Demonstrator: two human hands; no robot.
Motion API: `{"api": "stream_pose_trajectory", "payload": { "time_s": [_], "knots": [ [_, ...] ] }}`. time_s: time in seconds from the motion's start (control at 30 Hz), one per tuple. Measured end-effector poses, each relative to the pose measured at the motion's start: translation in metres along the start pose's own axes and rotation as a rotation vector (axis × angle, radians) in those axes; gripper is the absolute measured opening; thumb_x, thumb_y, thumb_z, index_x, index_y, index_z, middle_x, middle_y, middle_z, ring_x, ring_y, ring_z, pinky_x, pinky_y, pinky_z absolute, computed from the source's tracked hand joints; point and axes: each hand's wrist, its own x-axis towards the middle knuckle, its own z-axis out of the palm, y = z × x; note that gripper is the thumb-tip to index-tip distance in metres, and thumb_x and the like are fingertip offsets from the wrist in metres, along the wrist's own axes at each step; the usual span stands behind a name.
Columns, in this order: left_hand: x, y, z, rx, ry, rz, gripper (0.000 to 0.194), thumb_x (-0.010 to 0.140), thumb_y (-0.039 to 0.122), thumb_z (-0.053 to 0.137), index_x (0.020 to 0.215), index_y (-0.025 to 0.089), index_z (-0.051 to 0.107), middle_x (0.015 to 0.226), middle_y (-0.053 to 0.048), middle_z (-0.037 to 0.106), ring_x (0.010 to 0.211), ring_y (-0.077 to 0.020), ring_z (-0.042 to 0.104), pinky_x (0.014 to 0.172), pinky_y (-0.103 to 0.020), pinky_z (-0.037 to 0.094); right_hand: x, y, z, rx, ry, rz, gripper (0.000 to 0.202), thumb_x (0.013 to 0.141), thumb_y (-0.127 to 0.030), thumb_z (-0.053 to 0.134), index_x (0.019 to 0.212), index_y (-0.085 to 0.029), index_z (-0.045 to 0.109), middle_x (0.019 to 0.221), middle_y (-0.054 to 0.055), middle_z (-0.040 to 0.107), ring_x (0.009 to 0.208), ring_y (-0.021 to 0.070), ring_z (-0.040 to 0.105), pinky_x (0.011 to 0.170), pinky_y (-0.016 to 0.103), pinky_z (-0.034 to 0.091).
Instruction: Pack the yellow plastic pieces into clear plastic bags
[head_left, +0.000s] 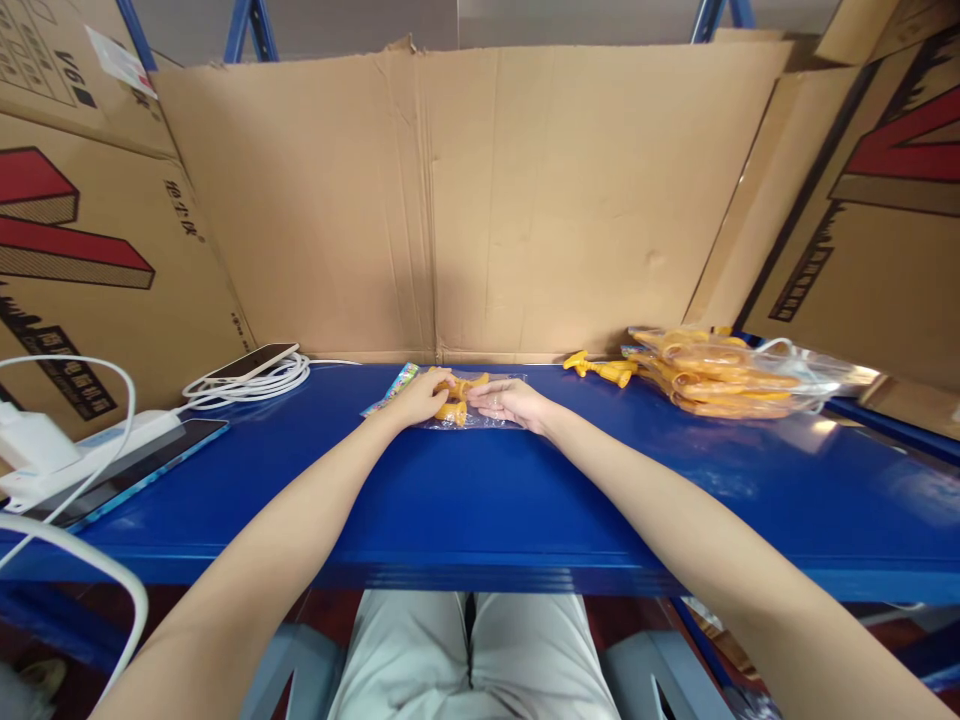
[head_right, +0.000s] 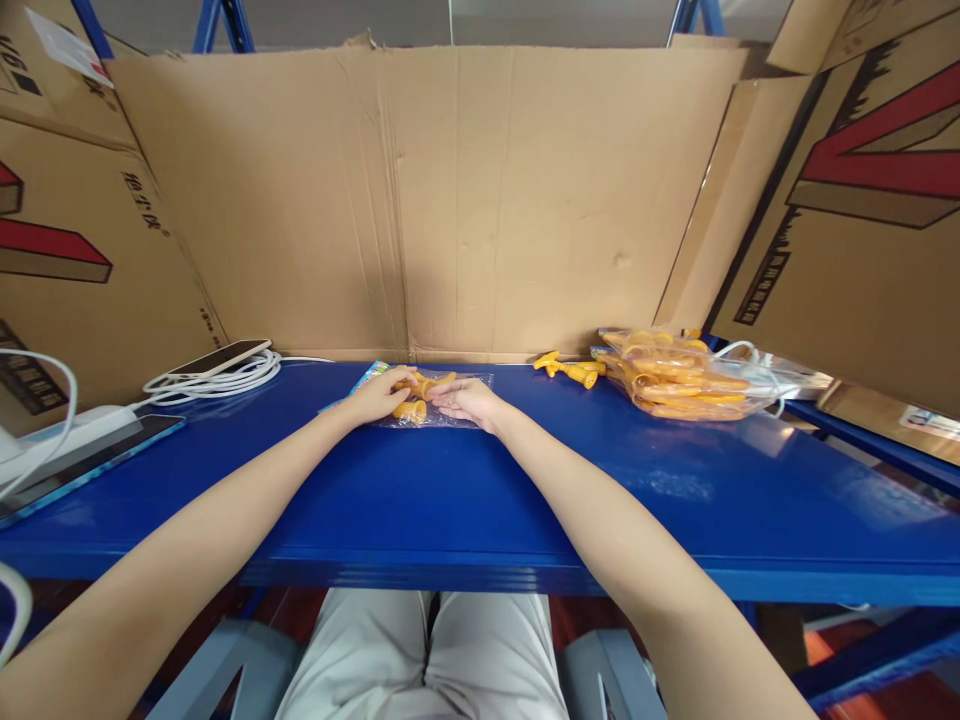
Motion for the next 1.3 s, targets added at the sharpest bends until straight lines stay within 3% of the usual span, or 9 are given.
{"api": "stream_pose_trajectory", "payload": {
  "time_s": [0.2,0.43,0.67,0.87,1.07,1.23,1.3],
  "knots": [
    [0.002,0.0,0.0,0.067,-0.073,0.014,0.02,0.076,0.013,0.043,0.089,0.021,0.056,0.127,-0.007,0.057,0.128,-0.02,0.042,0.106,-0.036,0.031,0.002,0.001,-0.004,-0.018,-0.117,-0.006,0.026,0.074,0.002,0.053,0.083,-0.014,0.071,0.103,0.008,0.07,0.089,0.0115,0.068,0.097,0.029,0.046],
    [0.002,-0.003,0.002,0.073,-0.1,-0.016,0.017,0.078,0.016,0.042,0.089,0.022,0.055,0.132,-0.007,0.053,0.133,-0.0227,0.035,0.11,-0.045,0.023,0.007,0.004,-0.008,-0.067,-0.205,-0.001,0.028,0.073,0.001,0.053,0.087,-0.015,0.072,0.091,0.007,0.073,0.09,0.0114,0.067,0.099,0.029,0.044],
    [0.0,0.007,-0.001,0.209,-0.111,0.011,0.02,0.087,0.02,0.031,0.089,0.02,0.051,0.139,-0.009,0.046,0.136,-0.0205,0.031,0.111,-0.048,0.019,0.007,0.002,-0.01,-0.076,-0.278,0.037,0.027,0.073,-0.001,0.057,0.091,-0.014,0.072,0.104,0.009,0.07,0.104,0.0139,0.063,0.105,0.029,0.04],
    [-0.001,0.008,0.001,0.17,-0.116,-0.016,0.014,0.084,0.023,0.037,0.089,0.021,0.05,0.136,-0.009,0.048,0.129,-0.0201,0.041,0.107,-0.039,0.031,0.009,0.003,-0.009,-0.054,-0.263,0.004,0.024,0.077,-0.005,0.056,0.093,-0.015,0.07,0.117,0.008,0.065,0.102,0.0141,0.063,0.103,0.029,0.041],
    [0.001,0.002,0.003,0.115,-0.124,-0.05,0.013,0.084,0.024,0.038,0.087,0.021,0.05,0.133,-0.007,0.049,0.13,-0.0194,0.038,0.107,-0.036,0.03,0.01,0.005,-0.011,-0.048,-0.234,-0.02,0.023,0.077,-0.004,0.058,0.094,-0.015,0.069,0.115,0.009,0.065,0.096,0.0136,0.066,0.099,0.029,0.046],
    [0.003,-0.001,0.002,0.109,-0.117,-0.085,0.009,0.082,0.025,0.039,0.08,0.021,0.047,0.121,-0.006,0.056,0.124,-0.0211,0.044,0.102,-0.036,0.034,0.007,-0.01,-0.022,-0.1,-0.119,-0.039,0.018,0.077,-0.002,0.055,0.088,-0.012,0.066,0.1,0.011,0.069,0.08,0.0141,0.068,0.09,0.031,0.051],
    [0.003,-0.004,-0.001,0.108,-0.116,-0.101,0.008,0.081,0.025,0.04,0.079,0.022,0.046,0.114,-0.005,0.058,0.117,-0.0212,0.049,0.097,-0.034,0.037,0.009,-0.019,-0.037,-0.128,0.024,-0.089,0.017,0.08,-0.005,0.051,0.089,-0.012,0.064,0.1,0.012,0.069,0.079,0.0138,0.068,0.086,0.031,0.052]
  ]
}}
